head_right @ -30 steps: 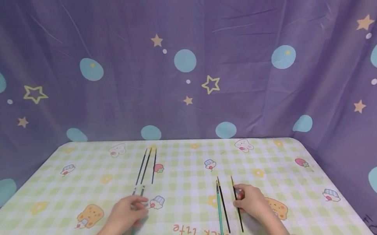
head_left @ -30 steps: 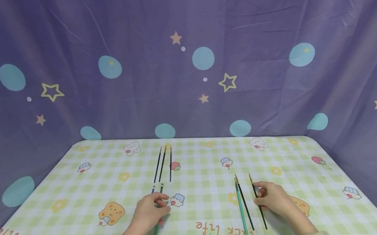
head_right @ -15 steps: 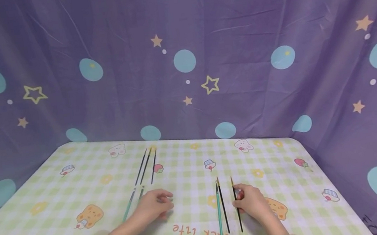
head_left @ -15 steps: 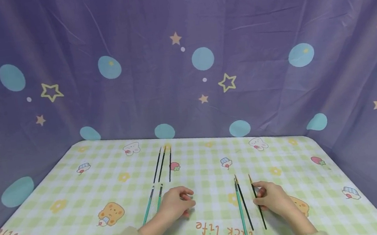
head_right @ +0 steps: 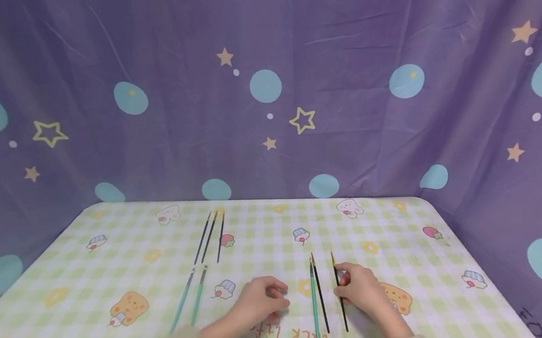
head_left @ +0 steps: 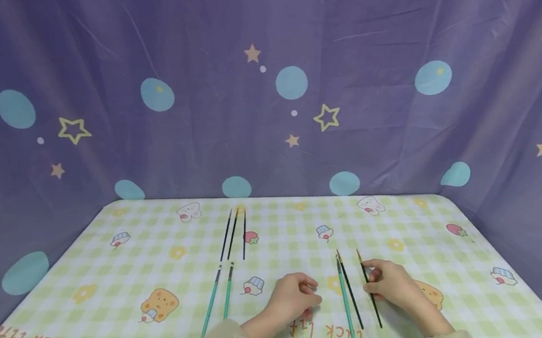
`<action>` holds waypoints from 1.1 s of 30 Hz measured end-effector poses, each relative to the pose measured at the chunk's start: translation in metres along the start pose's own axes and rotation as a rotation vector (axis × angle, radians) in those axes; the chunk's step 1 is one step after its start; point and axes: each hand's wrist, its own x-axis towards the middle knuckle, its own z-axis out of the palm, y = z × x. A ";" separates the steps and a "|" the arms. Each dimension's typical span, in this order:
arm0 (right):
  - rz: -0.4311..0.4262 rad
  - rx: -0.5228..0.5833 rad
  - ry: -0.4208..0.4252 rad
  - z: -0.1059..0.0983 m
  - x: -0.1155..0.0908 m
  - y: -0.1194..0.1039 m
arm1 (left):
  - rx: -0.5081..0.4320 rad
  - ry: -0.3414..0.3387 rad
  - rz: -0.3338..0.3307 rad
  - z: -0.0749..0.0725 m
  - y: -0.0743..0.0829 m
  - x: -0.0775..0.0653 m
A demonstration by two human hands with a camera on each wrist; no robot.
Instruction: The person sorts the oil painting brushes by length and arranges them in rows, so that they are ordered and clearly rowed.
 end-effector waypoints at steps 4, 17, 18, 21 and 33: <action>0.001 -0.001 -0.003 0.000 0.001 0.000 | -0.014 -0.025 0.008 0.014 0.006 0.003; 0.013 0.001 0.003 0.000 0.002 0.000 | 0.118 0.044 0.063 0.046 0.019 0.017; 0.014 0.001 0.002 0.000 0.002 0.000 | 0.141 0.060 0.067 0.048 0.018 0.018; 0.015 -0.011 0.001 0.000 0.002 0.000 | 0.196 0.099 0.069 0.053 0.016 0.018; 0.018 -0.014 0.000 0.000 0.001 -0.001 | 0.364 0.138 0.107 0.054 0.018 0.021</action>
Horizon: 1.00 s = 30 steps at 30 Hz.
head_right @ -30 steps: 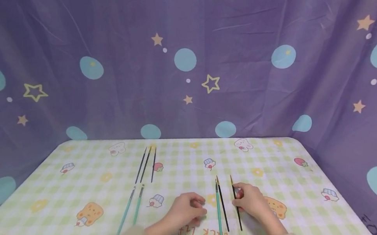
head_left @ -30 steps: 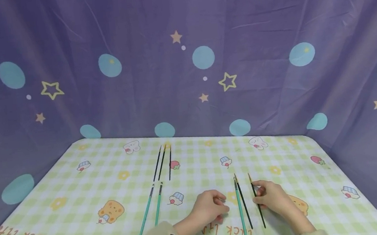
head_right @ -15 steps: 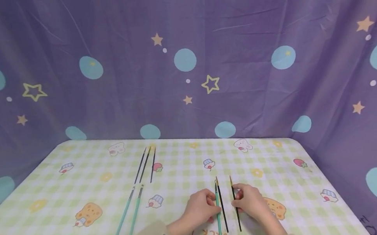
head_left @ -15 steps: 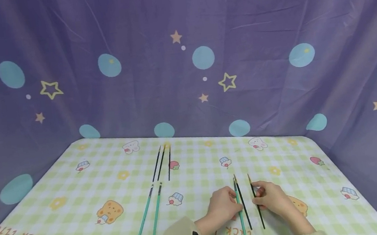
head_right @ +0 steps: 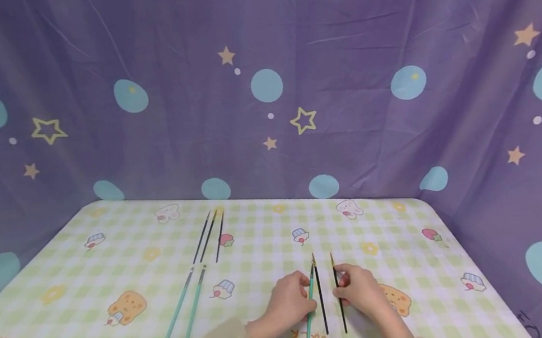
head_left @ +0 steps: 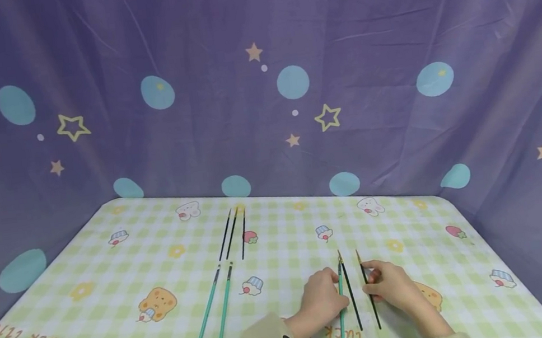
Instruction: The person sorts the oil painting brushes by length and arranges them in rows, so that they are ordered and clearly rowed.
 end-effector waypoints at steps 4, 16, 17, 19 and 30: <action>-0.003 0.011 -0.001 0.001 0.000 0.000 | -0.002 -0.003 -0.003 -0.001 -0.001 0.000; -0.023 0.019 -0.008 0.001 0.000 -0.001 | -0.118 -0.056 -0.042 -0.009 -0.003 -0.001; -0.021 0.016 -0.007 0.001 0.000 -0.001 | -0.117 -0.064 -0.039 -0.010 -0.005 0.000; -0.012 0.013 -0.005 0.001 0.000 -0.001 | -0.129 -0.077 -0.035 -0.014 -0.008 0.000; -0.012 0.024 -0.012 0.001 0.000 0.001 | -0.260 -0.077 -0.048 -0.040 -0.031 -0.009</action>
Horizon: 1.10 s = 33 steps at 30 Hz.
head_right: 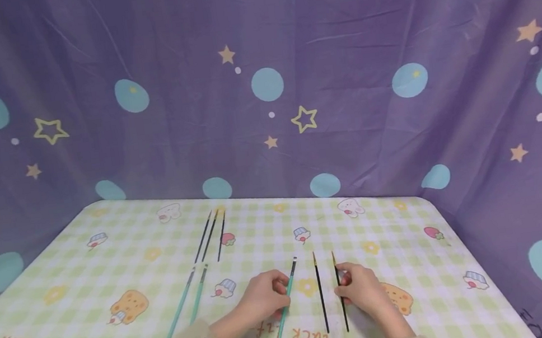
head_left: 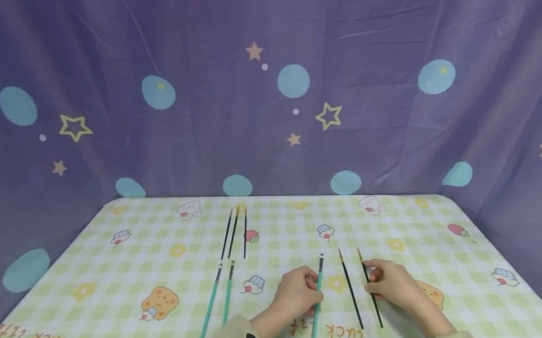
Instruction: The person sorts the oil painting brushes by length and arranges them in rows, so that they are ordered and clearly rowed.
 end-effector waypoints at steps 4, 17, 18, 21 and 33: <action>0.009 -0.002 -0.009 -0.001 0.000 0.000 | 0.023 0.015 -0.004 -0.010 0.000 -0.006; 0.009 -0.014 -0.010 -0.001 0.001 0.001 | -0.042 -0.004 -0.020 -0.055 -0.019 -0.022; 0.006 -0.016 -0.007 -0.001 0.001 0.001 | -0.050 0.000 -0.025 -0.058 -0.021 -0.023; 0.000 -0.013 -0.003 -0.001 0.001 0.001 | -0.057 0.015 -0.039 -0.067 -0.025 -0.026; -0.007 -0.011 0.000 -0.002 -0.001 -0.002 | 0.015 0.107 -0.095 -0.097 -0.033 -0.042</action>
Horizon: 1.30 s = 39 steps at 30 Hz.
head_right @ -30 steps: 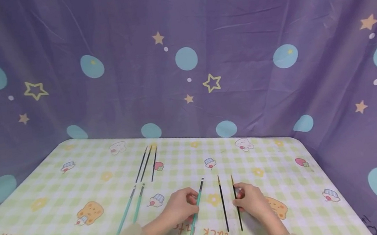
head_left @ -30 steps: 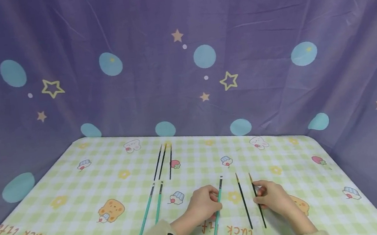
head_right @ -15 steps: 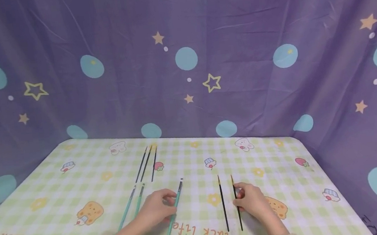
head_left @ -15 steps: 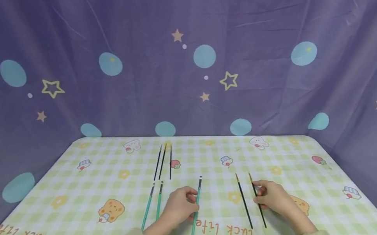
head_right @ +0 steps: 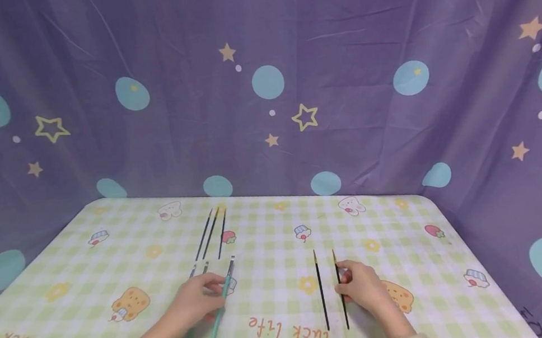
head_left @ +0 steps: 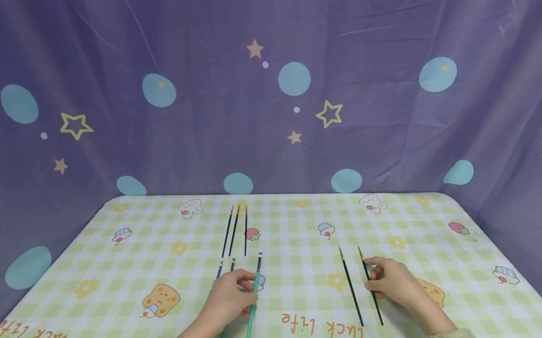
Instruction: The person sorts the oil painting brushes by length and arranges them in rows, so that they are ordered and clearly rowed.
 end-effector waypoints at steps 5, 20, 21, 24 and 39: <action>-0.001 -0.006 -0.001 0.000 0.001 0.001 | 0.067 0.054 -0.051 -0.006 -0.003 -0.001; 0.001 0.009 -0.003 0.001 0.002 0.002 | 0.162 0.088 -0.073 -0.017 -0.012 -0.003; 0.001 0.010 -0.003 0.001 0.002 0.002 | 0.164 0.089 -0.072 -0.017 -0.012 -0.003; -0.001 0.012 0.000 0.001 0.001 0.002 | 0.167 0.090 -0.080 -0.017 -0.014 -0.003; 0.002 0.012 0.001 0.001 0.001 0.002 | 0.158 0.096 -0.079 -0.016 -0.017 -0.003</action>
